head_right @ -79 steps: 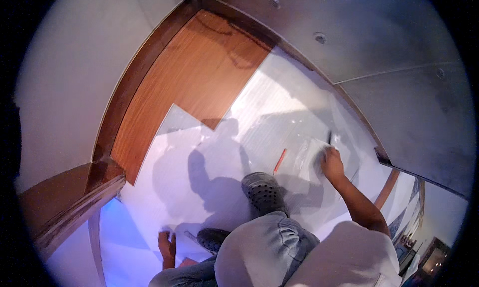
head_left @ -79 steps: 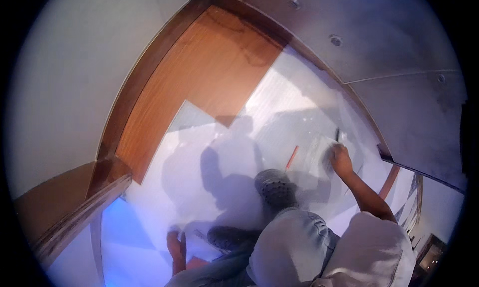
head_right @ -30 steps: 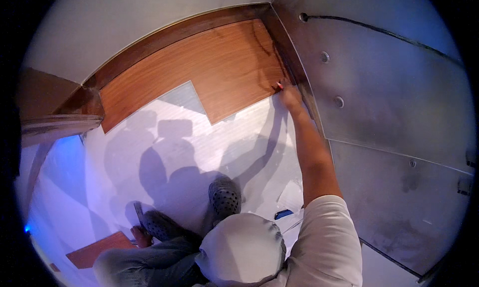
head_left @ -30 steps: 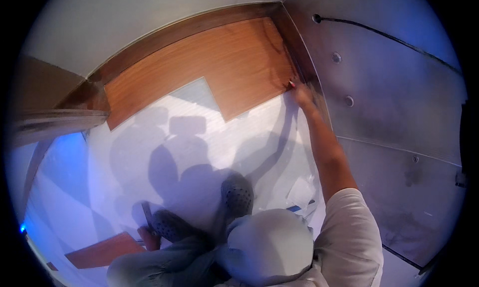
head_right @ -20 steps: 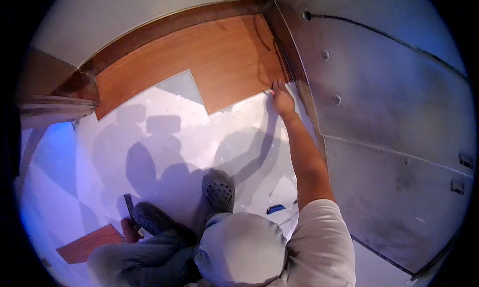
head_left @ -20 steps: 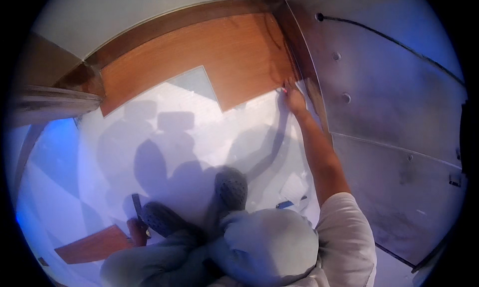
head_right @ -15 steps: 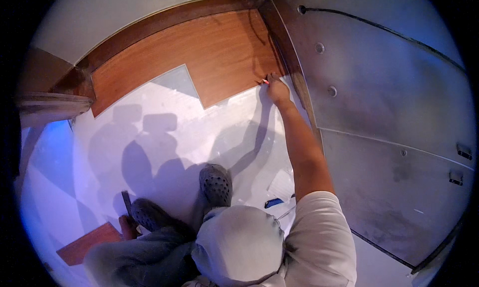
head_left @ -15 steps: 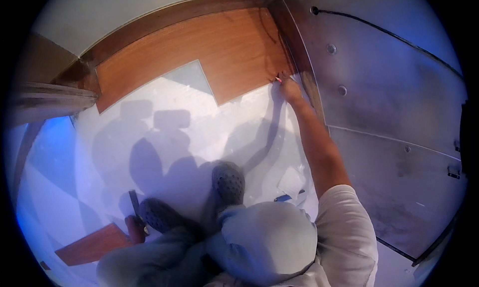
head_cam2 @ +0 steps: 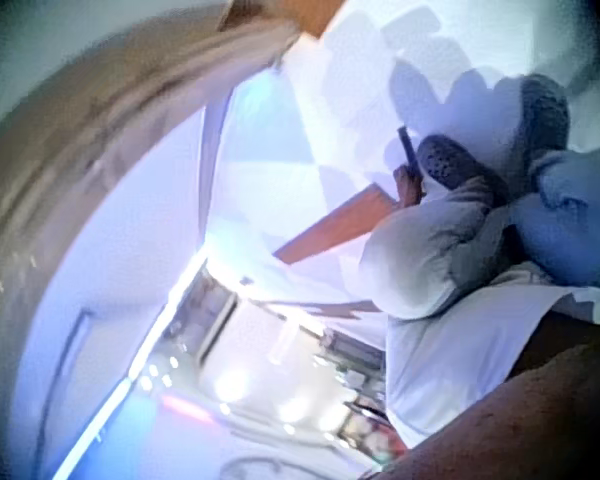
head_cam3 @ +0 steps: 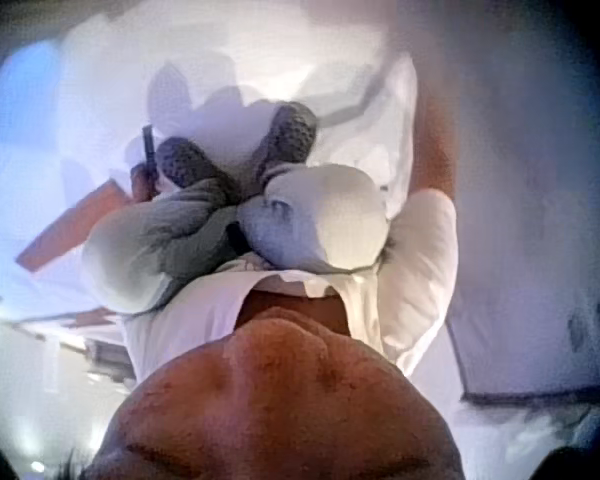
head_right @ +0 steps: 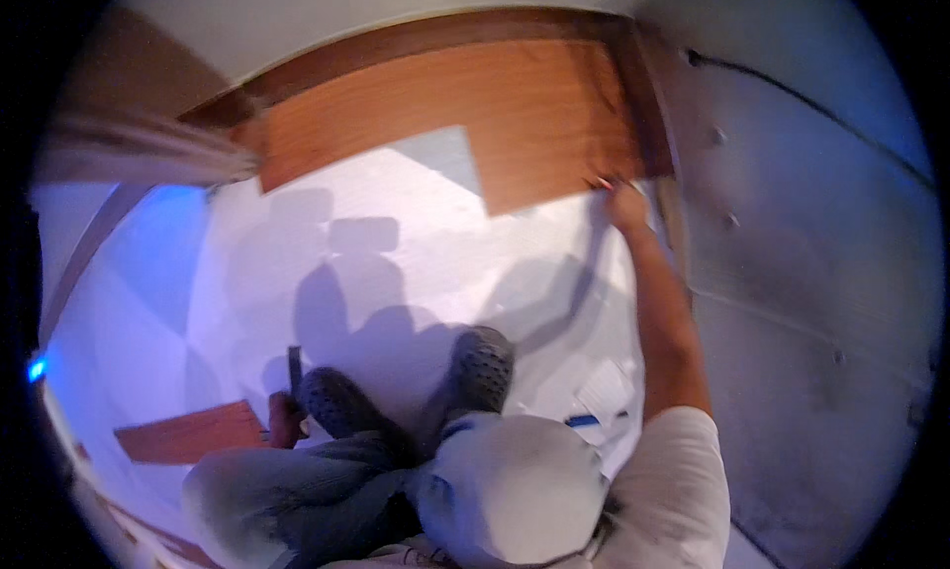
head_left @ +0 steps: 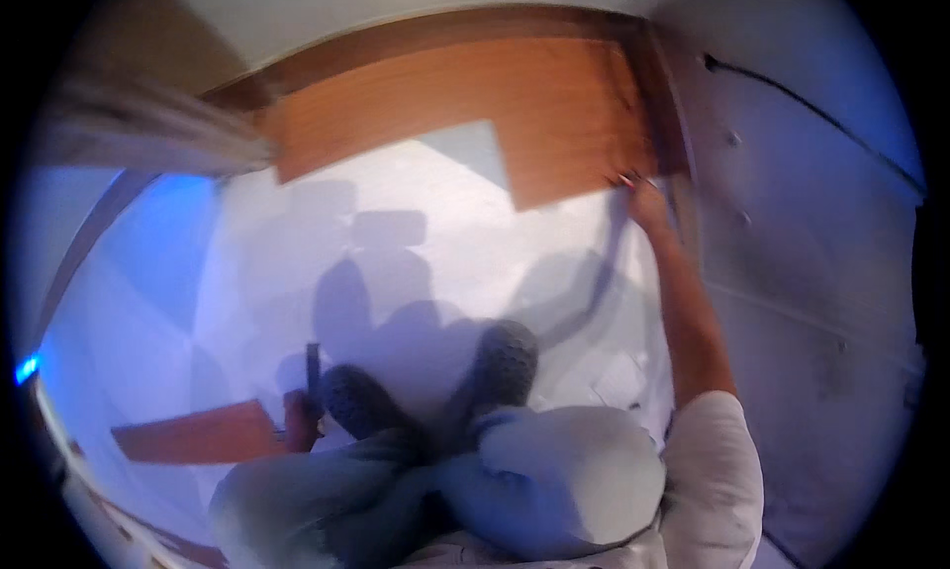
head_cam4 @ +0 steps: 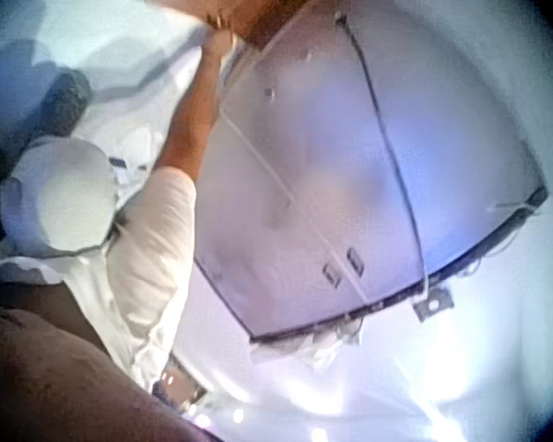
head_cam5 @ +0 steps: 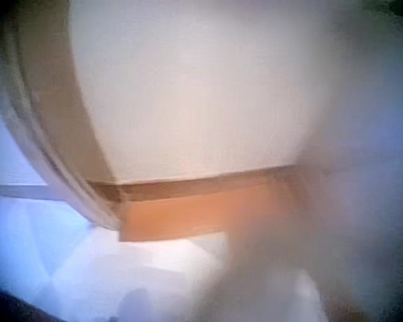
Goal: The person measures and cuts a flooring plank using a table saw, then fits it into a corner by marking it with a pencil and square before trimming it with a utility knife.
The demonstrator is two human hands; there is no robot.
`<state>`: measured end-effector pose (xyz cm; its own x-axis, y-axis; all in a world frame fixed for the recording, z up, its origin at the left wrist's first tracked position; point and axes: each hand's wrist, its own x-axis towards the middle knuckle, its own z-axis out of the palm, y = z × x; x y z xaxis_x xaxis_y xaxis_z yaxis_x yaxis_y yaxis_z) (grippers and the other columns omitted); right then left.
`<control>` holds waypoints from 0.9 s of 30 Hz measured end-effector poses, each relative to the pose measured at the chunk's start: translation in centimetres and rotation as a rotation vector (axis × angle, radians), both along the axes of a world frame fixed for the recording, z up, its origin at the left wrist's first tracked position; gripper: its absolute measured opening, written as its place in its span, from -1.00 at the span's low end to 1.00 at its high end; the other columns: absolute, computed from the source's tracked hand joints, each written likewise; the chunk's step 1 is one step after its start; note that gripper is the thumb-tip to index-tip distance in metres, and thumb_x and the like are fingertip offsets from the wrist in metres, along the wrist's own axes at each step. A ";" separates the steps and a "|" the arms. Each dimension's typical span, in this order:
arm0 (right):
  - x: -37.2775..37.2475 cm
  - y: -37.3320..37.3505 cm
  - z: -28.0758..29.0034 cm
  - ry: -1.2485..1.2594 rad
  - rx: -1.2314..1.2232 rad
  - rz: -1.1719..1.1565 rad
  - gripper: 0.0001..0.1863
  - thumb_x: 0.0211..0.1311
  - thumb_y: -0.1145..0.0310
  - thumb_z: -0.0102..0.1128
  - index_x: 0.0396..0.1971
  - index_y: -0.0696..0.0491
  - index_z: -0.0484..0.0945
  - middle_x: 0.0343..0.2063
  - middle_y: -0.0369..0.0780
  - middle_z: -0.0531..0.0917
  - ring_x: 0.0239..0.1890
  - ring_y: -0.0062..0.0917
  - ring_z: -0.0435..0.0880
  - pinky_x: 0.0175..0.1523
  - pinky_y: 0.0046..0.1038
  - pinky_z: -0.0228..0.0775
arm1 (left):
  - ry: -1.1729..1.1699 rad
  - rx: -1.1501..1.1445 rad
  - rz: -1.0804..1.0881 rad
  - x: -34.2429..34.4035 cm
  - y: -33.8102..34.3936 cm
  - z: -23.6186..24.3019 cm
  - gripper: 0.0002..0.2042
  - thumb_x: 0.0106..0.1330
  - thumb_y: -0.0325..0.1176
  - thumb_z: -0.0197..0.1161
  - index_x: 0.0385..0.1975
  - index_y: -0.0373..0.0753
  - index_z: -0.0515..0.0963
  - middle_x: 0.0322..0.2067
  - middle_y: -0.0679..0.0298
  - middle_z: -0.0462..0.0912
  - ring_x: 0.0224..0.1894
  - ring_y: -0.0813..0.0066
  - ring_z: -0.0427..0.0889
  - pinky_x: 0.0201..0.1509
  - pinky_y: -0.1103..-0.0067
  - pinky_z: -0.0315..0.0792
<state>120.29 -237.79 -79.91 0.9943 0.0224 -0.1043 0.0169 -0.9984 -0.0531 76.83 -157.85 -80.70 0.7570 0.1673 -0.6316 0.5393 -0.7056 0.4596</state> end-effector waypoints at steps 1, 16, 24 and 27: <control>0.6 -1.4 -0.9 -0.173 0.015 0.178 -0.59 0.38 0.36 0.04 0.16 -0.14 0.67 -0.05 -0.01 0.77 -0.08 -0.03 0.77 -0.02 -0.02 0.62 | -0.025 -0.009 -0.023 -0.1 0.7 -0.3 -0.69 0.05 -0.49 0.49 -0.26 -0.29 0.51 -0.21 -0.03 0.51 -0.07 -0.13 0.50 0.04 0.09 0.41; -17.5 43.0 13.0 0.670 0.770 0.227 -0.26 0.31 0.14 0.43 0.43 0.03 0.39 0.13 0.06 0.68 0.16 -0.08 0.70 0.22 -0.15 0.56 | -0.053 -0.723 0.237 24.8 -16.7 11.6 -0.71 0.47 -0.28 0.35 -0.01 -0.38 0.60 -0.15 0.08 0.74 -0.18 0.34 0.74 0.00 0.34 0.59; -16.1 26.9 7.3 0.299 0.506 0.189 -0.53 0.21 0.42 0.29 0.16 0.05 0.55 -0.10 -0.01 0.71 -0.14 -0.04 0.76 -0.03 -0.12 0.62 | -0.105 -0.339 -0.048 19.4 -13.3 10.3 -0.66 0.52 -0.08 0.27 -0.02 -0.26 0.67 -0.18 0.03 0.72 -0.15 0.27 0.72 0.04 0.36 0.57; -16.8 18.1 6.3 0.306 0.336 0.143 -0.57 0.16 0.44 0.32 0.07 0.09 0.55 -0.17 -0.04 0.70 -0.15 -0.01 0.71 -0.03 -0.05 0.57 | 0.052 -0.208 0.402 10.1 -9.0 11.7 -0.63 0.51 -0.02 0.24 -0.06 -0.25 0.69 -0.14 0.07 0.74 -0.10 0.23 0.72 0.04 0.35 0.56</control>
